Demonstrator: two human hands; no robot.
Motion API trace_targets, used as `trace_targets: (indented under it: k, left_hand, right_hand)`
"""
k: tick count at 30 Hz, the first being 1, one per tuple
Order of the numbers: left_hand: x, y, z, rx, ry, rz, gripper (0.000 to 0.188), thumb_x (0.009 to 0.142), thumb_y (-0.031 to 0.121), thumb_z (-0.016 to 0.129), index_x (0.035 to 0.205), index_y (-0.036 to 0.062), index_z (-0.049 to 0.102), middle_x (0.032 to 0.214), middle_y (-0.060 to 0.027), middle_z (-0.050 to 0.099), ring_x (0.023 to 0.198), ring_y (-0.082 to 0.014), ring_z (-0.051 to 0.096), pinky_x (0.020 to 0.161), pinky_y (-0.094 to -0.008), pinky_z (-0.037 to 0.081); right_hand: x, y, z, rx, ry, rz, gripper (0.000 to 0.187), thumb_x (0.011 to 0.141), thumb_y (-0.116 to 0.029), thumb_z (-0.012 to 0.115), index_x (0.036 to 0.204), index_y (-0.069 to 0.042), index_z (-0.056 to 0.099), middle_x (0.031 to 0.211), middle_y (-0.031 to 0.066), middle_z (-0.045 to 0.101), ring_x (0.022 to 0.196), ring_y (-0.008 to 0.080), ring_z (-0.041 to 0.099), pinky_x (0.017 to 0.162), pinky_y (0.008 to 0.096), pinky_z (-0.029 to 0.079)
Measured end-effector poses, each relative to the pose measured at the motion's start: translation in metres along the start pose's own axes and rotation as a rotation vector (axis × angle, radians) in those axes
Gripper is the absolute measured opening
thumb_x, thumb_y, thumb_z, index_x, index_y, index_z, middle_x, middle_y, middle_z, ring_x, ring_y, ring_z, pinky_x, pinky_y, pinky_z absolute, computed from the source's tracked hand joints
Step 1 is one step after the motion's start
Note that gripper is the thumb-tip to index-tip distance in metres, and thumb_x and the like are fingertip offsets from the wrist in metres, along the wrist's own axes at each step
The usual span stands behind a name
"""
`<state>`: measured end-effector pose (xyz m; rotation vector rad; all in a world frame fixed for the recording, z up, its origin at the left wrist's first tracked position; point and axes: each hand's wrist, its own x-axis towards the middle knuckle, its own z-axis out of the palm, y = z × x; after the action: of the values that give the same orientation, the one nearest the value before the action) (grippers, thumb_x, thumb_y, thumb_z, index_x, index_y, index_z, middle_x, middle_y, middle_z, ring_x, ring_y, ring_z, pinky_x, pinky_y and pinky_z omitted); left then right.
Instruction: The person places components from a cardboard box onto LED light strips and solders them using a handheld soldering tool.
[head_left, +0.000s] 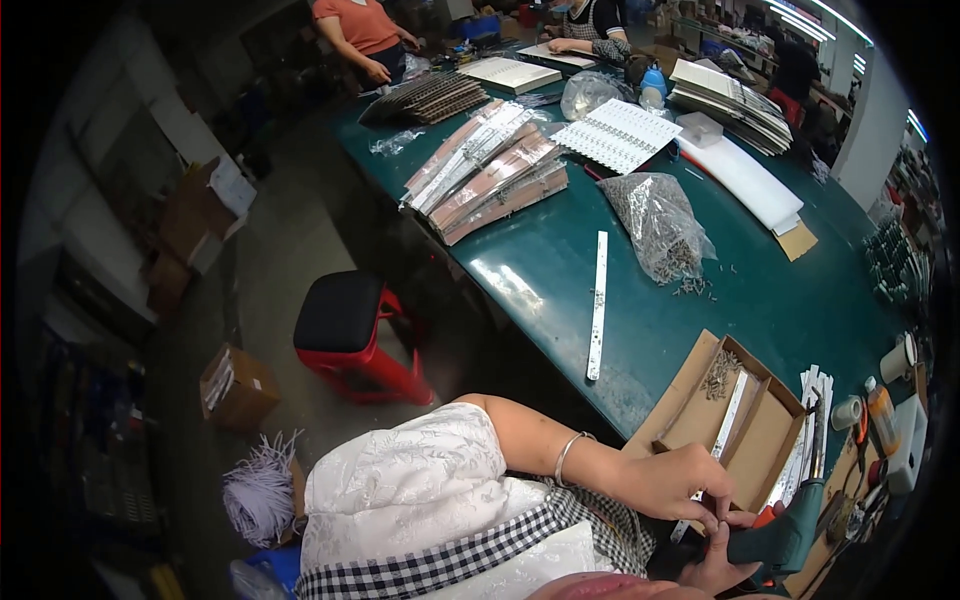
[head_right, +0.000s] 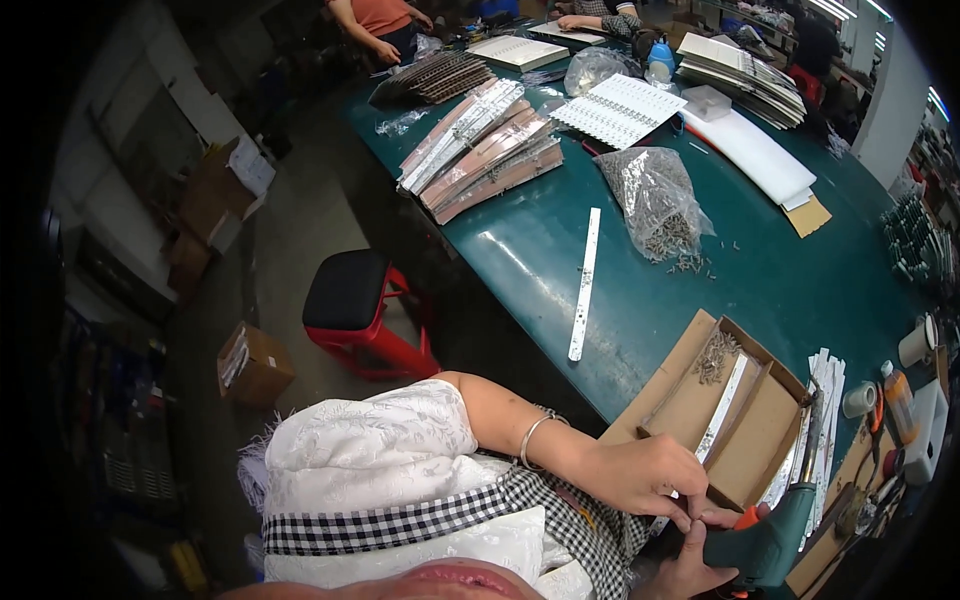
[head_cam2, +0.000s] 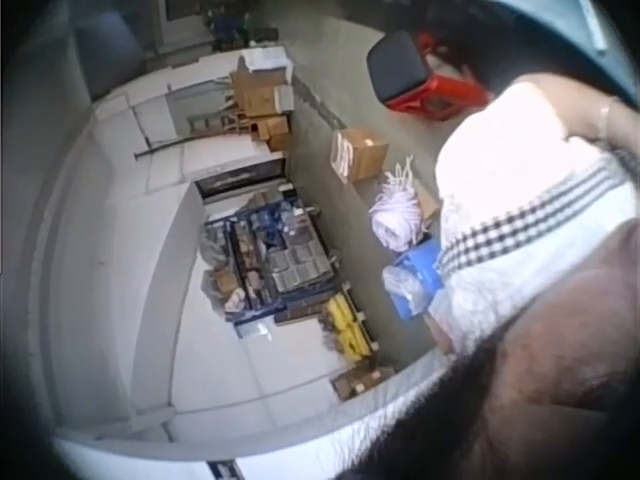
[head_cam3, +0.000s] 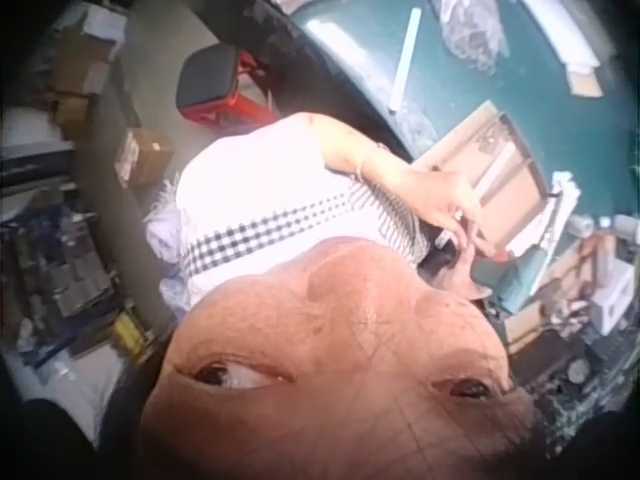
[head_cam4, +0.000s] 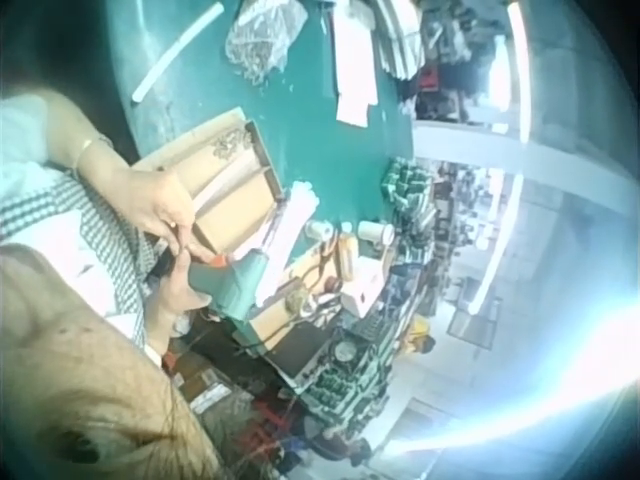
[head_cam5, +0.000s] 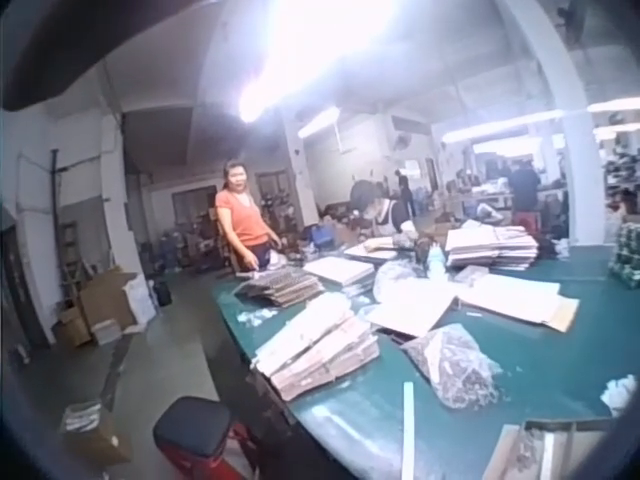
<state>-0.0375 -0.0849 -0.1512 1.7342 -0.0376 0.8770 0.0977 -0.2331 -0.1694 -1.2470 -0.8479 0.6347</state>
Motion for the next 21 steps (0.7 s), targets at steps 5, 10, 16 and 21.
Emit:
trace_targets:
  k: [5,10,16,21]
  left_hand:
    - [-0.002,-0.003,0.002,-0.059,0.017,-0.029,0.016,0.074,0.006,0.076,0.083,0.0000,0.065,0.077,-0.0110,0.066,0.072,-0.0297,0.065,0.062,-0.0369,0.050]
    - [-0.003,-0.004,0.003,-0.060,0.061,-0.056,0.016,0.071,0.001,0.077,0.079,-0.0025,0.064,0.074,-0.0147,0.069,0.069,-0.0248,0.069,0.062,-0.0319,0.053]
    - [-0.004,-0.006,-0.001,-0.093,0.066,-0.079,0.017,0.071,0.003,0.077,0.084,-0.0022,0.067,0.076,-0.0144,0.069,0.071,-0.0254,0.069,0.063,-0.0326,0.053]
    - [-0.003,-0.010,-0.003,-0.015,0.075,-0.006,0.017,0.069,0.002,0.076,0.085,-0.0004,0.069,0.077,-0.0124,0.068,0.072,-0.0266,0.067,0.063,-0.0343,0.051]
  right_hand:
    - [0.000,0.003,-0.002,-0.103,-0.034,0.061,0.030,0.089,0.001,0.061,0.117,0.005,0.050,0.103,0.0138,0.063,0.098,0.0236,0.060,0.086,0.0382,0.050]
    - [-0.002,0.004,0.001,-0.203,-0.043,0.097,0.030,0.091,-0.005,0.060,0.117,0.005,0.049,0.103,0.0135,0.063,0.095,0.0225,0.060,0.085,0.0357,0.048]
    - [0.002,0.008,0.009,-0.143,0.025,0.036,0.046,0.090,-0.002,0.061,0.131,0.004,0.041,0.102,0.0125,0.062,0.092,0.0226,0.059,0.085,0.0367,0.049]
    - [0.005,0.018,0.023,-0.039,0.161,-0.063,0.055,0.092,0.000,0.058,0.142,0.003,0.034,0.088,0.0043,0.054,0.072,0.0096,0.052,0.064,0.0218,0.042]
